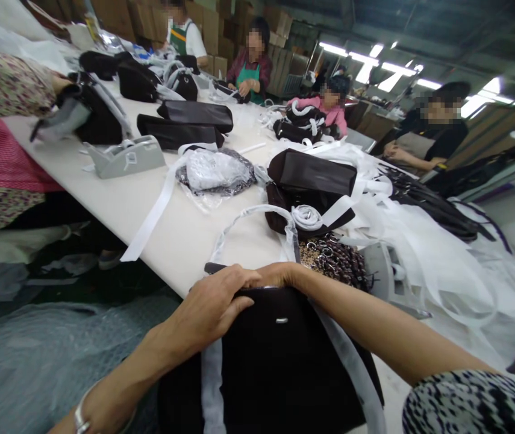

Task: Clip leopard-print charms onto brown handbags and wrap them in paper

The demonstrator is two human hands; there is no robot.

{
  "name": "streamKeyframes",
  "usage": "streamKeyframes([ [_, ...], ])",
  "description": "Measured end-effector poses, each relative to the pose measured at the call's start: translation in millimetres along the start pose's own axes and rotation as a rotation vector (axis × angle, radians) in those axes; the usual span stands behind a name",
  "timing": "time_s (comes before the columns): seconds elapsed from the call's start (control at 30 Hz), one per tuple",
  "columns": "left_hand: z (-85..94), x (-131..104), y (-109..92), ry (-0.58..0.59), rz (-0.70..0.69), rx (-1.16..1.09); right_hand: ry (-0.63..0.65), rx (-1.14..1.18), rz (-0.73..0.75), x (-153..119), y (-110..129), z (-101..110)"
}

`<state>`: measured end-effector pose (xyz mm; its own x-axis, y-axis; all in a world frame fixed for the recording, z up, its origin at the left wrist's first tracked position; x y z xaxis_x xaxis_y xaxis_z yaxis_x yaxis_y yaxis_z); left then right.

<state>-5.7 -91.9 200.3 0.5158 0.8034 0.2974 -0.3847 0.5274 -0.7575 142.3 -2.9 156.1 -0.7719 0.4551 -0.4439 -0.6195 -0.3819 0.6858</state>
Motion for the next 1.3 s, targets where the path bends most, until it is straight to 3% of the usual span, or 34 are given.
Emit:
streamKeyframes([
  [0.1,-7.6,2.3,27.0,0.049,0.141,0.097,-0.024,-0.1,-0.096,-0.9,-3.4,5.2],
  [0.27,-27.2,7.6,65.9,0.092,0.226,0.356,-0.345,-0.215,-0.203,-12.9,-4.9,26.0],
  [0.37,-22.5,10.8,63.4,0.065,0.235,0.35,-0.36,-0.21,-0.163,-32.2,-4.3,30.2],
  [0.53,5.7,16.7,47.8,-0.019,0.207,0.196,-0.292,-0.088,-0.095,-65.1,-5.1,17.3],
  [0.6,8.8,22.3,55.8,-0.021,0.165,0.252,-0.303,-0.035,-0.076,-60.5,-8.7,7.0],
  [0.7,-1.0,35.6,80.2,0.099,0.131,0.358,-0.323,-0.147,-0.205,-36.3,-20.5,-8.0],
  [0.77,-4.7,40.4,92.6,0.144,0.105,0.386,-0.406,-0.227,-0.253,-23.9,-23.8,-12.4],
  [0.83,2.5,33.2,96.0,0.093,0.062,0.359,-0.519,-0.249,-0.193,-27.1,-19.5,-10.9],
  [0.9,17.8,9.8,90.8,0.014,0.005,0.328,-0.652,-0.222,-0.091,-50.9,-13.0,-4.0],
  [0.97,31.9,-26.2,80.2,-0.007,-0.051,0.347,-0.831,-0.144,-0.049,-91.2,-13.1,4.7],
  [1.03,37.3,-64.2,67.8,0.056,-0.102,0.408,-1.008,0.001,-0.097,-136.8,-23.9,8.2],
  [1.1,34.0,-92.4,55.2,0.146,-0.171,0.464,-1.097,0.195,-0.223,-176.5,-42.1,1.3],
  [1.17,28.2,-104.5,44.2,0.193,-0.207,0.489,-1.163,0.377,-0.354,-206.6,-60.4,-14.5],
  [1.3,24.0,-99.3,36.7,0.366,-0.176,0.505,-1.235,0.545,-0.489,-241.3,-81.8,-54.0],
])
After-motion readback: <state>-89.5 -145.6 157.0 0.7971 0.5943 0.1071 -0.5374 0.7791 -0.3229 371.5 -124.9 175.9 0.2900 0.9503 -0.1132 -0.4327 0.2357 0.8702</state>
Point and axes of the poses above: each hand's wrist, its own x-axis towards the middle knuckle, its own z-axis out of the back of the hand, y = z × x, the point moved 2 cm from there along x, towards the middle knuckle, and after that the axes turned 9 degrees about -x, right-handed, at the moved point
